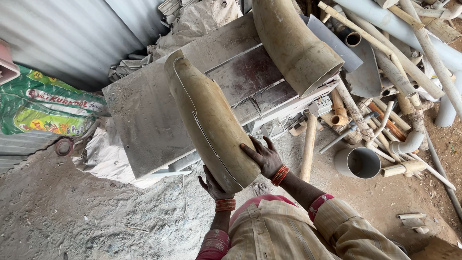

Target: The person uses a table-mounted saw to cut large diameter PVC pipe sections lengthwise and into smaller segments, handling the pipe pieces by hand to align them with the blade.

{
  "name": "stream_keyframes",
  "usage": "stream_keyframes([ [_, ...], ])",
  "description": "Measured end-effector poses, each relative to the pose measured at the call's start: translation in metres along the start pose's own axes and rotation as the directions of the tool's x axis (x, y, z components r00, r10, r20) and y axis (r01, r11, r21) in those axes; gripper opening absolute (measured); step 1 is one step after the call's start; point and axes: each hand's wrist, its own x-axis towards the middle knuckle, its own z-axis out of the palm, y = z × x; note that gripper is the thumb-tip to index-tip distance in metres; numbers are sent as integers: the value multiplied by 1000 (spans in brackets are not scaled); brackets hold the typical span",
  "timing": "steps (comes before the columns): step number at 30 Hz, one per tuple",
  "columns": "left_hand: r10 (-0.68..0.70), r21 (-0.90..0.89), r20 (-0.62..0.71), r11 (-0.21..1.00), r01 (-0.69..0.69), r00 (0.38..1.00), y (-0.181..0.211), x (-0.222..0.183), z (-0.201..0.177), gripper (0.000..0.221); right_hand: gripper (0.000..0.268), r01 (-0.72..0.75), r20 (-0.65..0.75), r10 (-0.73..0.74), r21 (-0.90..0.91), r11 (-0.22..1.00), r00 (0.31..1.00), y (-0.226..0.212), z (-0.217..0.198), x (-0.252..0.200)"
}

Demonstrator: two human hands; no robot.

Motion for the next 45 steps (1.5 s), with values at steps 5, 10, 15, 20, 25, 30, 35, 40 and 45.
stream_keyframes([
  [5, -40, 67, 48, 997, 37, 998, -3, 0, -2, 100, 70, 13, 14, -13, 17, 1000, 1000, -5, 0, 3],
  [10, -101, -15, 44, 995, 102, 994, -6, 10, 0, 96, 71, 8, -49, -5, 58, 998, 999, -3, -1, 18],
  [15, -79, -141, -8, 987, 77, 997, 16, 45, -4, 90, 65, -152, 45, 148, 94, 984, 988, 5, -10, 41],
  [20, -129, -98, 57, 986, 134, 990, 29, 57, -29, 89, 79, -115, 29, 112, 95, 989, 993, -5, -7, 44],
  [25, 9, -147, 122, 989, 9, 993, 44, 30, -48, 78, 72, -85, -2, 85, 58, 995, 996, -9, 11, 11],
  [30, 119, -175, 196, 981, -85, 973, 54, -1, -47, 78, 72, -26, -58, 29, 58, 998, 998, -4, 26, -21],
  [35, 169, -229, 278, 968, -105, 946, 47, 23, -43, 103, 67, -119, -12, 121, 120, 986, 993, 4, 41, -14],
  [40, 184, -181, 361, 976, -125, 914, 49, 35, -37, 113, 67, -104, -60, 118, 202, 974, 991, 16, 43, -13],
  [45, 245, -187, 341, 964, -190, 908, 46, 46, -29, 113, 66, -95, -55, 106, 183, 979, 993, 28, 51, -7],
])
